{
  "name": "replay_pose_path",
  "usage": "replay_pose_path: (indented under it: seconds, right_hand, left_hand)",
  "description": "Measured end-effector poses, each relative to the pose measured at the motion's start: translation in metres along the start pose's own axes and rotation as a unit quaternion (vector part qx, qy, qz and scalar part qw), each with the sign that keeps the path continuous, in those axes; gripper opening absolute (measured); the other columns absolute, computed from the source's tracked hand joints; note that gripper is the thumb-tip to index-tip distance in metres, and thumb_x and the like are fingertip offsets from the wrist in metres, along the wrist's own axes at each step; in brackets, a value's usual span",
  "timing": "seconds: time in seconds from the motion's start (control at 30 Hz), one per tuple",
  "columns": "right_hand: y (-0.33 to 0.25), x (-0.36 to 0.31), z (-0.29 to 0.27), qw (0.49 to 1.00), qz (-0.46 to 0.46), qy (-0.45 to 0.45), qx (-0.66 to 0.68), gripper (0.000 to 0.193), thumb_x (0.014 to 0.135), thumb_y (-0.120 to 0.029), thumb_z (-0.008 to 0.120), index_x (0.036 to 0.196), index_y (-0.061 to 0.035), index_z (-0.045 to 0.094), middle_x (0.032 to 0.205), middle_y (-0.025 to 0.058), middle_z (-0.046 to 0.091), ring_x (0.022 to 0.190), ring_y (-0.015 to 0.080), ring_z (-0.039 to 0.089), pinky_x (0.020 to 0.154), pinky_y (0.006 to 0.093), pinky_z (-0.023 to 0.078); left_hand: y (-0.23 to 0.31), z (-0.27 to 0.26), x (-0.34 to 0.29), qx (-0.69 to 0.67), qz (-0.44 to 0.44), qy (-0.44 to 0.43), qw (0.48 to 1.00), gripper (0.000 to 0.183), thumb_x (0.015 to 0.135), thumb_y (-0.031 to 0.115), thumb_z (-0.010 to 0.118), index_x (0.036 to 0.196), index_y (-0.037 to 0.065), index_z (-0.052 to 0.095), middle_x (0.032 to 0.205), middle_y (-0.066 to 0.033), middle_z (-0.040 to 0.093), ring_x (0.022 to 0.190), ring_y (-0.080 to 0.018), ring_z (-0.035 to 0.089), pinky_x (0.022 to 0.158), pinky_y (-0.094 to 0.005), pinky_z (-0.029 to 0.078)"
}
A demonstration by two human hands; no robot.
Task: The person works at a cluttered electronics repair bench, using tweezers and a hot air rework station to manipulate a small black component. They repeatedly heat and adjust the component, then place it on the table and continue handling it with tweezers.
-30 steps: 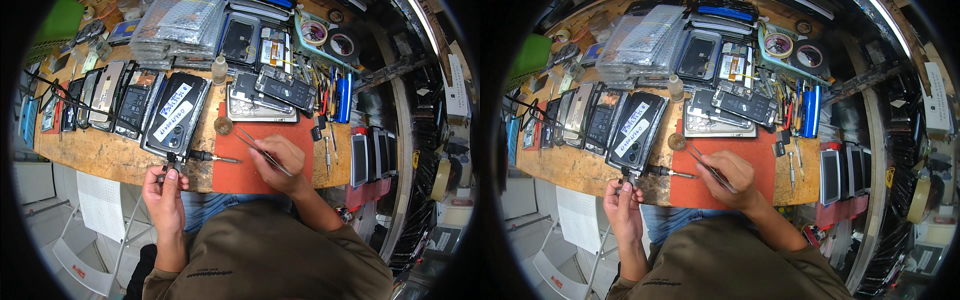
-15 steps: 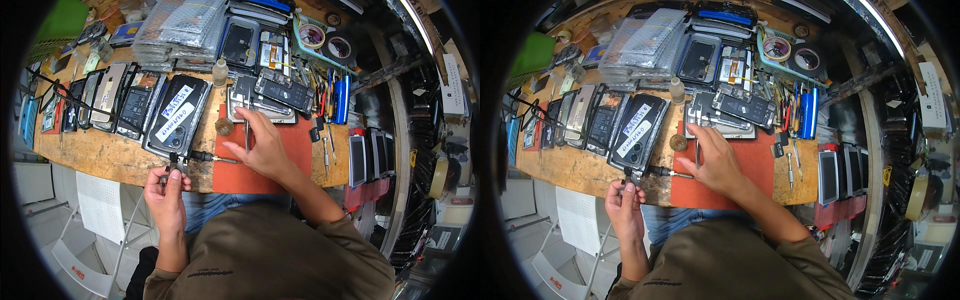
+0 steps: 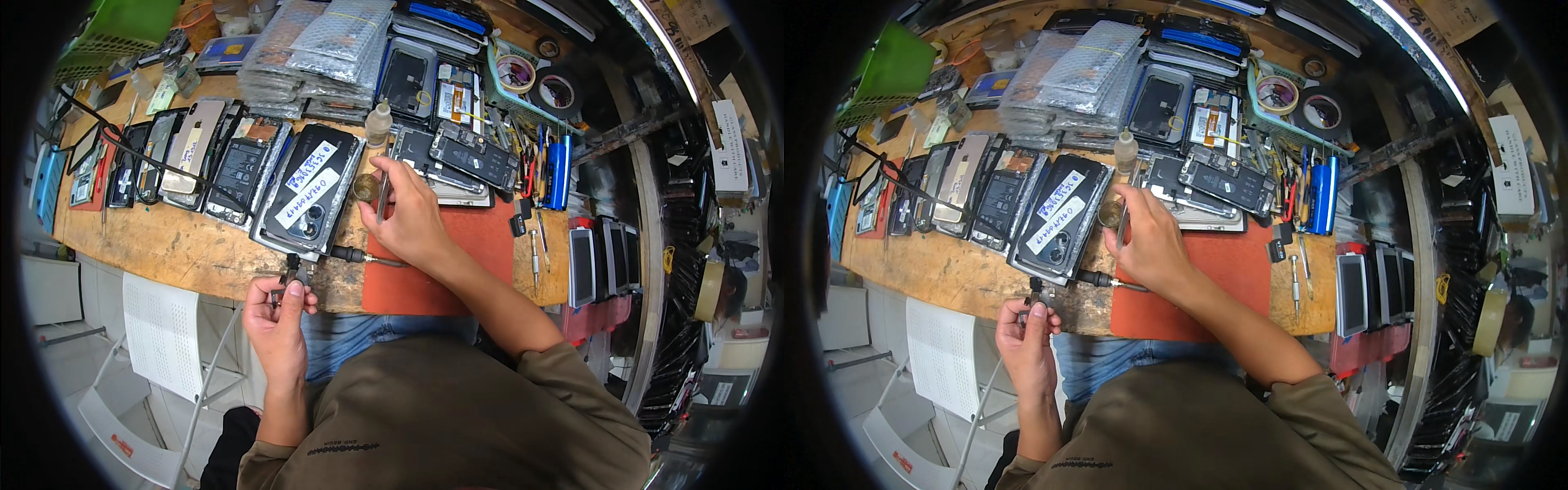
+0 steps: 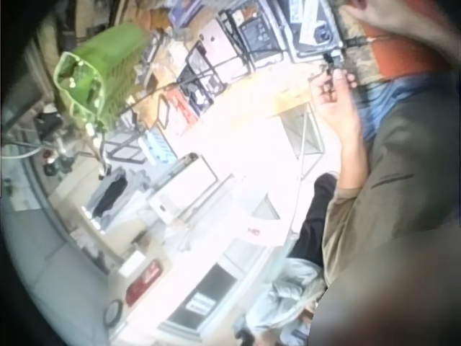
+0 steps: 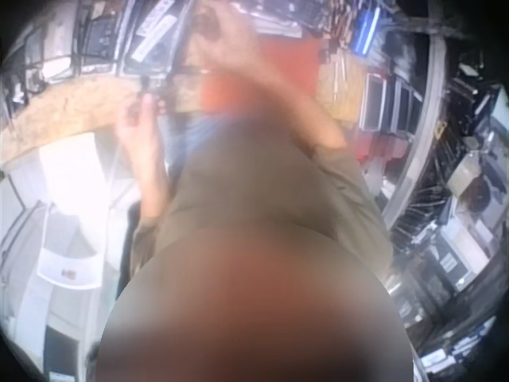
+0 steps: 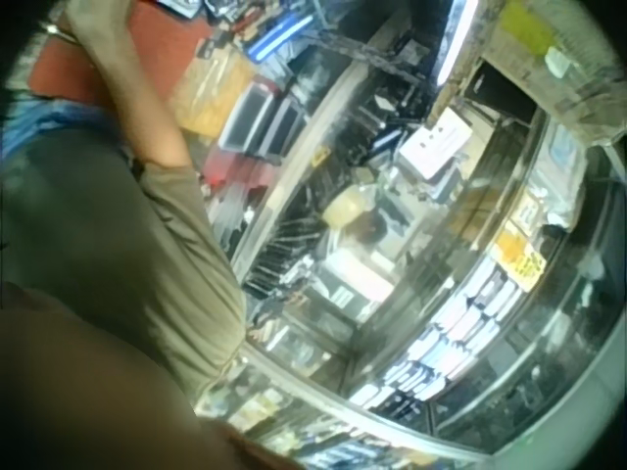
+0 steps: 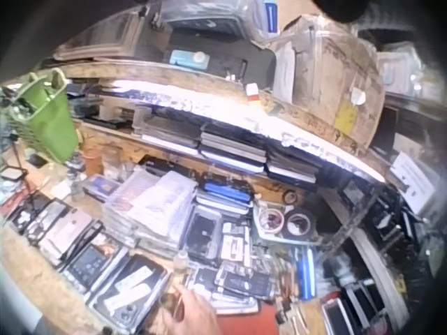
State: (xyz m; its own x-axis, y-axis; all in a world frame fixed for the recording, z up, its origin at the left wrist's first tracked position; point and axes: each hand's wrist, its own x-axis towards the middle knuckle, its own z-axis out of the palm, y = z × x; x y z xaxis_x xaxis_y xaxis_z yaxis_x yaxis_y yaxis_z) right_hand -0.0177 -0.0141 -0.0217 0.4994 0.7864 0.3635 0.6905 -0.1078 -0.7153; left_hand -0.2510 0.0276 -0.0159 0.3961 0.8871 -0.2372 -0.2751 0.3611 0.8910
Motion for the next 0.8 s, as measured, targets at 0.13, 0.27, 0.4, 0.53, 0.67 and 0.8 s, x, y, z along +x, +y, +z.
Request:
replay_pose_path:
  seconds: [0.13, 0.27, 0.4, 0.53, 0.67, 0.8]
  right_hand:
    - [-0.01, -0.006, -0.014, 0.997, -0.03, 0.046, -0.047, 0.062, 0.078, -0.009, 0.083, 0.132, -0.0002, 0.055, 0.105, 0.0162, 0.062, 0.097, 0.0354, 0.065, 0.084, 0.0428, 0.053]
    - [-0.017, -0.028, -0.056, 0.988, -0.038, 0.128, -0.072, 0.051, 0.084, 0.007, 0.073, 0.132, 0.0005, 0.059, 0.105, 0.0156, 0.066, 0.086, 0.0247, 0.069, 0.067, 0.0337, 0.058]
    - [-0.008, -0.071, -0.101, 0.971, 0.029, 0.093, -0.217, 0.047, 0.084, 0.001, 0.073, 0.129, 0.0018, 0.061, 0.098, 0.0167, 0.064, 0.086, 0.0322, 0.067, 0.073, 0.0401, 0.055]
    - [0.013, -0.111, -0.132, 0.934, 0.114, 0.037, -0.337, 0.047, 0.083, -0.005, 0.07, 0.129, 0.002, 0.061, 0.097, 0.0176, 0.064, 0.091, 0.0381, 0.065, 0.079, 0.0466, 0.052]
    - [0.031, -0.12, -0.15, 0.955, 0.111, 0.015, -0.274, 0.049, 0.085, 0.002, 0.061, 0.134, 0.0009, 0.059, 0.1, 0.0179, 0.064, 0.093, 0.0394, 0.063, 0.082, 0.049, 0.051]
    - [0.013, -0.112, -0.19, 0.96, 0.018, 0.198, -0.197, 0.033, 0.089, 0.002, 0.063, 0.122, 0.0019, 0.064, 0.111, 0.0157, 0.067, 0.101, 0.0303, 0.066, 0.089, 0.0409, 0.052]
  left_hand:
    - [-0.002, -0.003, -0.003, 0.0, -0.016, -0.006, 1.0, 0.014, 0.098, 0.002, 0.069, 0.106, 0.002, 0.057, 0.091, -0.0106, 0.07, 0.075, -0.0147, 0.068, 0.065, -0.0257, 0.055]
    - [-0.002, -0.004, -0.008, 0.003, -0.026, -0.003, 1.0, 0.014, 0.098, 0.003, 0.069, 0.105, 0.003, 0.057, 0.091, -0.011, 0.07, 0.075, -0.0145, 0.068, 0.066, -0.0256, 0.054]
    - [-0.006, 0.002, -0.009, 0.012, -0.02, 0.002, 1.0, 0.012, 0.099, 0.003, 0.068, 0.104, 0.005, 0.056, 0.089, -0.01, 0.069, 0.074, -0.0148, 0.066, 0.066, -0.0263, 0.052]
    - [-0.009, 0.016, -0.008, 0.02, -0.005, -0.022, 1.0, 0.013, 0.1, 0.002, 0.066, 0.105, 0.005, 0.055, 0.09, -0.0094, 0.068, 0.074, -0.015, 0.065, 0.065, -0.0272, 0.053]
    - [-0.01, 0.037, -0.012, 0.03, -0.005, -0.064, 0.997, 0.012, 0.1, 0.004, 0.067, 0.103, 0.005, 0.055, 0.089, -0.0086, 0.068, 0.074, -0.0146, 0.065, 0.066, -0.0273, 0.053]
    - [-0.008, 0.049, -0.019, 0.049, 0.015, -0.061, 0.997, 0.011, 0.099, 0.003, 0.067, 0.102, 0.004, 0.056, 0.089, -0.0101, 0.068, 0.074, -0.0156, 0.066, 0.067, -0.0284, 0.054]
